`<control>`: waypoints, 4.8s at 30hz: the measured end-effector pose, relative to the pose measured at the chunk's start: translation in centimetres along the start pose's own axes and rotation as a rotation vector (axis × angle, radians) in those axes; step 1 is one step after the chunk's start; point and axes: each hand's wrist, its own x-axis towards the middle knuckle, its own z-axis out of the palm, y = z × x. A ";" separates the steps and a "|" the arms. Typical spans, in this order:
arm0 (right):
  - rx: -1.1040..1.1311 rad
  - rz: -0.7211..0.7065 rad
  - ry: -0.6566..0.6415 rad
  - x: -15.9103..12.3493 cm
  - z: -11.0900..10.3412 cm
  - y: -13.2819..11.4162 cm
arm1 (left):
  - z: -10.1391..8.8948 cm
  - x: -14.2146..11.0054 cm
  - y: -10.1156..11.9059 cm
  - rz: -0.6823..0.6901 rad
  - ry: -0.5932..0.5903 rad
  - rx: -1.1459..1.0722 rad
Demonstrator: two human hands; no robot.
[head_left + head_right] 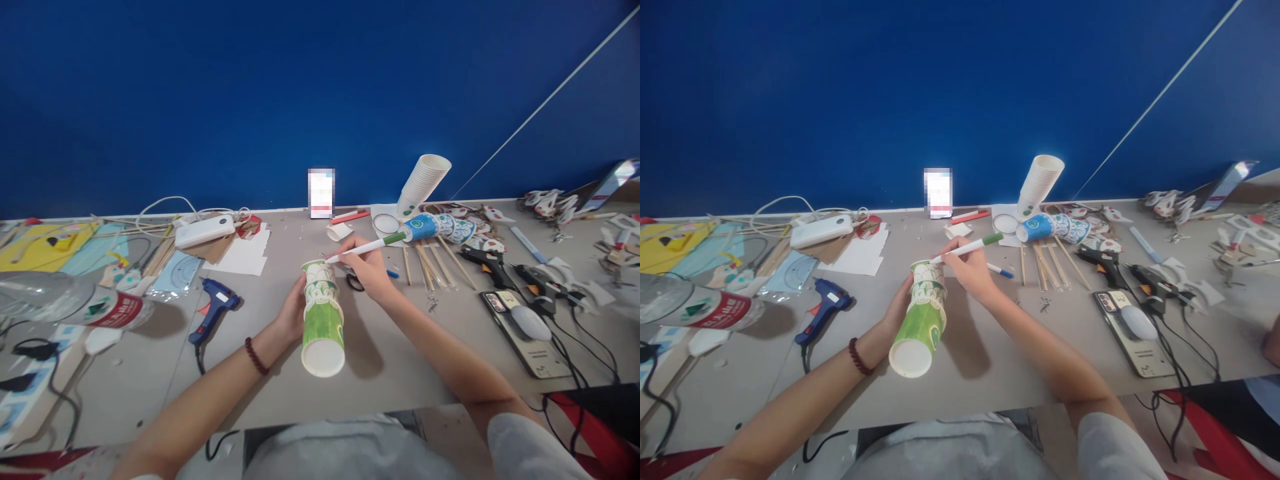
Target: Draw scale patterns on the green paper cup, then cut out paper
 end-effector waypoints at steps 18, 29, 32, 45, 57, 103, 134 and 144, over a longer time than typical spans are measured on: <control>-0.122 0.012 -0.052 -0.9 0.7 -0.9 | -1.1 -0.1 -0.8 -0.053 -0.036 0.090; -0.178 -0.073 -0.083 -0.9 0.4 -0.3 | 0.3 -1.0 0.0 -0.147 0.133 0.075; -0.218 -0.116 -0.071 -0.6 0.2 0.0 | 0.3 -1.1 0.2 -0.176 0.151 0.069; -0.424 -0.124 -0.134 -0.6 0.0 -0.6 | 0.2 -0.7 0.0 -0.166 0.144 0.064; -0.506 -0.193 -0.170 -0.6 -0.1 -0.5 | -0.2 -0.5 -0.4 -0.109 0.123 0.084; -0.432 -0.156 -0.160 -0.7 -0.2 -0.6 | 1.1 -1.2 -0.2 -0.125 0.184 0.125; -0.468 -0.133 -0.118 -0.8 0.0 -0.9 | 0.0 -0.6 -0.3 -0.124 0.133 0.110; -0.411 -0.126 -0.142 -0.8 -0.1 -0.6 | 0.2 -0.7 -0.3 -0.136 0.151 0.112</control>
